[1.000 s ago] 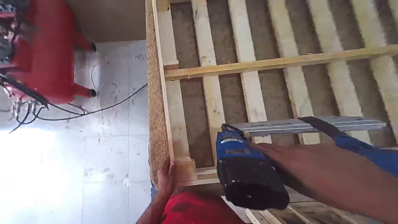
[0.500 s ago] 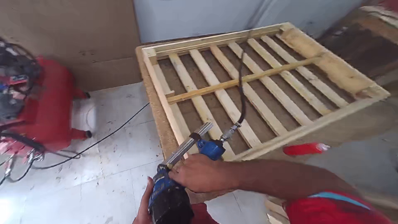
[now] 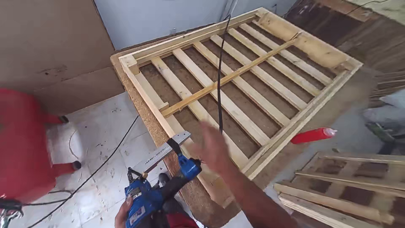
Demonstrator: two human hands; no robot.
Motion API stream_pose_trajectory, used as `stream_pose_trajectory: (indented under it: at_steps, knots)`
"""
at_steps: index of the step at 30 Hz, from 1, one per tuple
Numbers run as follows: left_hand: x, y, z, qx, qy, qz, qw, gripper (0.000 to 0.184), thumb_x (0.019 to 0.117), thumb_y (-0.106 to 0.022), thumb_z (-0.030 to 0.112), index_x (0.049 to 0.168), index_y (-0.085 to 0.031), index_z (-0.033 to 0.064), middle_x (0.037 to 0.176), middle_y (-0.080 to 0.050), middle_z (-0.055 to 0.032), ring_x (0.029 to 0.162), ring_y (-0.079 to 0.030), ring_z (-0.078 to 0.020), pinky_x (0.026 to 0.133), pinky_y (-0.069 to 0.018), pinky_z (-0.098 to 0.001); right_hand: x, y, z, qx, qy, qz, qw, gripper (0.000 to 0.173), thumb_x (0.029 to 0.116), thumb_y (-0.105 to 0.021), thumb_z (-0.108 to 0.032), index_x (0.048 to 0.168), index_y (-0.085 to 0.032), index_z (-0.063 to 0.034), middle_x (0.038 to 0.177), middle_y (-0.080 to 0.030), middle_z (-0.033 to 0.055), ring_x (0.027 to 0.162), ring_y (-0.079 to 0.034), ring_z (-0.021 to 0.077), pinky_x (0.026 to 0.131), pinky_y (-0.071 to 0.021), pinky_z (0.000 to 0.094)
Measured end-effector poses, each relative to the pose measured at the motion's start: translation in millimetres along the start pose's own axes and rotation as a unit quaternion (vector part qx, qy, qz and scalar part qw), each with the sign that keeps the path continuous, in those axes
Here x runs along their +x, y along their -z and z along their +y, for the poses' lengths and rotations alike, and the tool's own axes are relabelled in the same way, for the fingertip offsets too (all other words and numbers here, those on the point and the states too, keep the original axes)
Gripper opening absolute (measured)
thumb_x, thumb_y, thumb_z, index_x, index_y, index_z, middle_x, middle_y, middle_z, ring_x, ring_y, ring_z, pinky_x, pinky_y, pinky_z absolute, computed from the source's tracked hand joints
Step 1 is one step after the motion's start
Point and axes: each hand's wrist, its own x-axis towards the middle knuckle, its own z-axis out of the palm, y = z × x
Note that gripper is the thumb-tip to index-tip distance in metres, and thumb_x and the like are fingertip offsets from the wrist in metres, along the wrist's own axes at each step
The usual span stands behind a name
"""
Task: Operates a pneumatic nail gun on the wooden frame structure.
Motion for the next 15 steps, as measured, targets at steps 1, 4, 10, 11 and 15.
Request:
stream_pose_trajectory:
  at_steps: [1,4,10,11,15]
  knots:
    - [10,6,10,-0.003,0.009,-0.002,1.000,0.027,0.0952,-0.066,0.039,0.110,-0.079,0.0202,0.104,-0.079,-0.0019,0.097,-0.075,-0.0096,0.088,-0.0620,-0.0302,25,5,29,0.034,-0.142,0.034,0.989,0.078,0.0958,-0.065,-0.048,0.151,-0.044,0.0021,0.144,-0.057,0.0224,0.133,-0.056,0.0342,0.113,-0.0440,0.0555]
    - [49,24,44,0.019,0.035,-0.008,0.999,0.027,0.0934,-0.069,0.041,0.111,-0.078,0.0224,0.102,-0.079,0.0000,0.095,-0.075,-0.0078,0.087,-0.0616,-0.0279,90,-4,93,0.313,-0.432,0.041,0.845,0.061,0.1031,-0.059,-0.043,0.147,-0.044,-0.0050,0.124,-0.069,0.0141,0.099,-0.072,0.0212,0.082,-0.0609,0.0385]
    - [185,43,127,0.000,0.053,-0.035,0.998,0.031,0.0892,-0.074,0.040,0.114,-0.075,0.0219,0.101,-0.079,-0.0024,0.093,-0.076,-0.0113,0.086,-0.0627,-0.0314,267,7,72,0.442,-0.351,0.228,0.793,0.021,0.1076,-0.047,-0.028,0.101,-0.060,-0.0123,0.061,-0.045,-0.0092,0.042,-0.036,0.0015,0.039,-0.0351,0.0182]
    - [211,35,142,-0.009,0.050,-0.028,0.998,0.030,0.0888,-0.073,0.043,0.110,-0.076,0.0211,0.098,-0.079,-0.0026,0.091,-0.076,-0.0113,0.083,-0.0632,-0.0319,314,15,48,0.412,-0.295,0.265,0.820,0.019,0.1065,-0.050,-0.027,0.101,-0.060,-0.0120,0.061,-0.046,-0.0082,0.043,-0.038,0.0029,0.040,-0.0384,0.0204]
    - [326,33,215,-0.024,-0.037,-0.074,0.996,0.034,0.0903,-0.070,0.046,0.108,-0.076,0.0178,0.097,-0.078,-0.0033,0.088,-0.076,-0.0113,0.077,-0.0645,-0.0323,504,15,-40,0.259,-0.090,0.193,0.942,0.037,0.1097,-0.044,-0.032,0.132,-0.059,-0.0069,0.067,-0.050,-0.0018,0.047,-0.043,0.0099,0.043,-0.0419,0.0284]
